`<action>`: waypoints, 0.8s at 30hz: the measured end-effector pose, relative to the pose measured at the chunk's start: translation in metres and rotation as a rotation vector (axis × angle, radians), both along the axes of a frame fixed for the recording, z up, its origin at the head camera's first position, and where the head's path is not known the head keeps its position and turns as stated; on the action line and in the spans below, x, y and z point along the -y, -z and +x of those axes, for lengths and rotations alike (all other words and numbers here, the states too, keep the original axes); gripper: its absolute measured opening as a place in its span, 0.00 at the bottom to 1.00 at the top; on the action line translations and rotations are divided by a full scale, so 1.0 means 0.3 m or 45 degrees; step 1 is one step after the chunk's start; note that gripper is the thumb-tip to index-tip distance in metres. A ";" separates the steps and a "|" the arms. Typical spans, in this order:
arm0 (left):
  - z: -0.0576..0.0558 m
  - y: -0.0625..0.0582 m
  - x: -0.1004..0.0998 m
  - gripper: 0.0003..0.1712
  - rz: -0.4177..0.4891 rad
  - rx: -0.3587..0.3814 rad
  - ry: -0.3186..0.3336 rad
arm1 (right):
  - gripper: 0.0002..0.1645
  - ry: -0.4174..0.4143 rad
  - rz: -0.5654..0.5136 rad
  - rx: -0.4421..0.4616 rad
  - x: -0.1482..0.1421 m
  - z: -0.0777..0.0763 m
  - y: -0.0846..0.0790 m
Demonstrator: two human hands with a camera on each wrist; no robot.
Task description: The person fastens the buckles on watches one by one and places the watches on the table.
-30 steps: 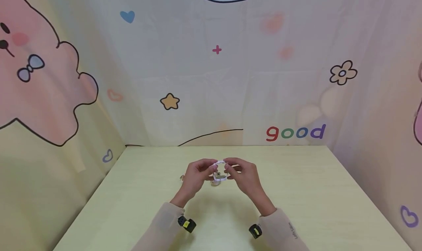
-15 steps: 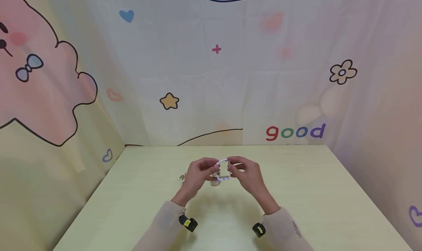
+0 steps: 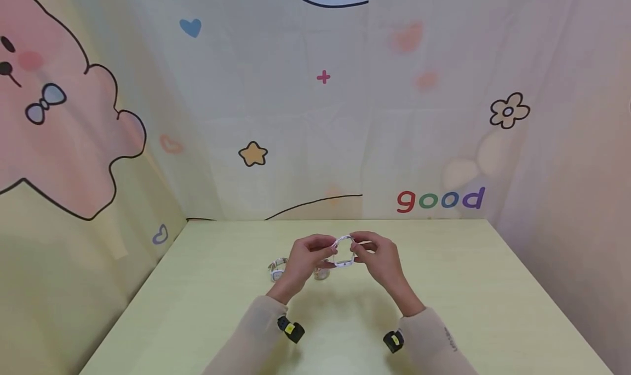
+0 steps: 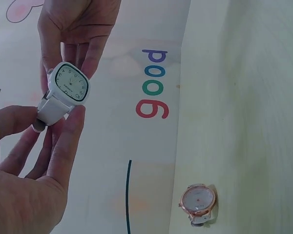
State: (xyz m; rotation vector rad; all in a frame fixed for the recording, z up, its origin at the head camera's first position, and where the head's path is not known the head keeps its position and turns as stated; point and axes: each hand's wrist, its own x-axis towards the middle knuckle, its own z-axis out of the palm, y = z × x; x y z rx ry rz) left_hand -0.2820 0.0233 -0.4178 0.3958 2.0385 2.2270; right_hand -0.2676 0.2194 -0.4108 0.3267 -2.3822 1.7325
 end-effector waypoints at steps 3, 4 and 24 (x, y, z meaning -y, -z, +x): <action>-0.009 0.002 -0.016 0.12 0.019 0.009 -0.009 | 0.18 0.007 0.000 0.030 -0.012 -0.008 -0.005; -0.012 0.004 -0.022 0.12 0.021 0.013 -0.017 | 0.18 0.009 0.009 0.038 -0.016 -0.010 -0.006; -0.046 0.042 -0.129 0.09 -0.043 0.108 -0.114 | 0.19 0.068 0.062 0.206 -0.096 -0.059 0.031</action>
